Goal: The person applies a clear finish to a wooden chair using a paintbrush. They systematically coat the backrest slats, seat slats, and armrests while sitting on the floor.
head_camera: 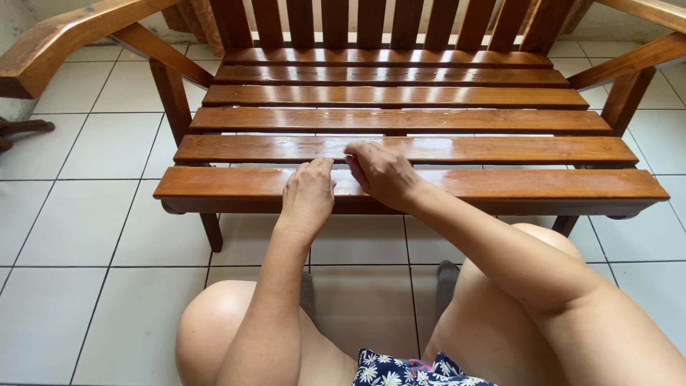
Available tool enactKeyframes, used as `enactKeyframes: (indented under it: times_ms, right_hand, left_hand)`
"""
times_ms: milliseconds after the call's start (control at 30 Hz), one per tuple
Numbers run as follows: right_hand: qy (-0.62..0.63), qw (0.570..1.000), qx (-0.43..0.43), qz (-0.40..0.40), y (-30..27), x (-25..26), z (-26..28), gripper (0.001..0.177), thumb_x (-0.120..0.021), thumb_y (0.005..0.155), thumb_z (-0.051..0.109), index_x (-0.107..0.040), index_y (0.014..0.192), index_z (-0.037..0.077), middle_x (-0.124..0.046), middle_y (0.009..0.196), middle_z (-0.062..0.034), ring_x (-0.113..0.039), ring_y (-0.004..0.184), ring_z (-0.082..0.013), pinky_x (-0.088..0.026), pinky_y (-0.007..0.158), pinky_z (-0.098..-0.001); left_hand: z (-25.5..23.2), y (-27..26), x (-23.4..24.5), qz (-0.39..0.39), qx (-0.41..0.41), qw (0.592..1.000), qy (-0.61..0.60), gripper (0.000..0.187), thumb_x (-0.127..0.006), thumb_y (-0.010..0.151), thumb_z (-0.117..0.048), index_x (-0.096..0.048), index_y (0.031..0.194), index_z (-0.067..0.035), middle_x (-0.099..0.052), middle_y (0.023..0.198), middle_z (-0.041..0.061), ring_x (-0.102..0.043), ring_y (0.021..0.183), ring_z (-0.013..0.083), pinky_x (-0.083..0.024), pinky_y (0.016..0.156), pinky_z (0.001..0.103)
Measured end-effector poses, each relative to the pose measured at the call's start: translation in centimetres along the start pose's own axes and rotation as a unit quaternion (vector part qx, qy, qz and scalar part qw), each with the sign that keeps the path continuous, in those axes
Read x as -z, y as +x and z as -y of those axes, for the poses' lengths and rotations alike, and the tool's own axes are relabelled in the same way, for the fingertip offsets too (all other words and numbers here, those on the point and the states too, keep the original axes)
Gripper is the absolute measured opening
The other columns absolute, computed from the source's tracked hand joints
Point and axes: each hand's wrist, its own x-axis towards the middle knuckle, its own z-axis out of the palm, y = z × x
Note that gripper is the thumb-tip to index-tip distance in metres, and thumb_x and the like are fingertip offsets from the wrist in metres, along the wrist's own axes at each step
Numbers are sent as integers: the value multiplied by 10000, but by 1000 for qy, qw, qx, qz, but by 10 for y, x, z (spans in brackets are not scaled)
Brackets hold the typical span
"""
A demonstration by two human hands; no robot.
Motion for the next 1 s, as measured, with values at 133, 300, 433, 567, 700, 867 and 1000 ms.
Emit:
enactKeyframes:
  times_ms: [133, 300, 433, 567, 700, 867, 1000]
  right_hand:
    - [211, 953, -190, -102, 21, -10, -1, 155, -514, 1105, 142, -496, 1102, -12, -724, 876, -118, -684, 662, -159, -587, 545, -289]
    - [298, 845, -435, -88, -9, 1, -68, 144, -479, 1093, 169, -442, 1085, 31, -707, 849, -126, -677, 606, -163, -579, 479, -286]
    - [231, 839, -487, -75, -45, 56, -110, 143, -473, 1130, 157, -411, 1096, 33, -689, 905, -136, -666, 644, -167, -590, 523, -280]
    - [107, 834, -536, -73, -76, 123, -135, 86, -443, 1131, 131, -410, 1118, 52, -642, 872, -110, -631, 611, -155, -539, 432, -248]
    - [-210, 882, -422, 8, -99, 162, -147, 108, -448, 1195, 90, -481, 1155, -5, -617, 801, -119, -613, 577, -163, -512, 407, -245]
    - [-366, 906, -192, 89, -86, 118, -117, 153, -501, 1153, 88, -570, 1040, 11, -606, 665, -89, -587, 473, -170, -495, 385, -309]
    - [-300, 950, -38, 73, -43, 37, -55, 196, -536, 1041, 32, -536, 848, 65, -568, 630, -89, -608, 507, -196, -508, 421, -342]
  left_hand:
    - [9, -5, 3, 5, 23, 1000, 16, 169, -643, 897, -34, -652, 1065, -39, -687, 1028, 134, -648, 1027, 363, -524, 890, 510]
    - [21, -12, 6, 16, 40, 999, 32, 196, -658, 889, -81, -662, 1081, -41, -697, 1060, 125, -660, 1050, 337, -542, 910, 477]
    - [28, -20, 9, 6, 37, 999, 31, 257, -645, 885, -65, -672, 1140, -52, -699, 1069, 135, -659, 1035, 346, -543, 894, 479]
    - [36, -27, 11, 0, 27, 998, 57, 250, -605, 902, -31, -673, 1141, -55, -697, 1083, 128, -662, 1023, 351, -550, 892, 474]
    - [41, -29, 11, 22, 39, 996, 78, 146, -610, 930, -60, -665, 1065, -41, -695, 1077, 120, -666, 1044, 344, -556, 915, 466]
    - [35, -26, 7, -29, 11, 999, 34, 254, -632, 854, -39, -663, 1106, -46, -692, 1032, 154, -657, 978, 378, -543, 852, 499]
    - [32, -22, 9, -19, 28, 999, 29, 134, -646, 869, -55, -649, 1003, -38, -695, 1009, 151, -658, 1002, 371, -537, 878, 500]
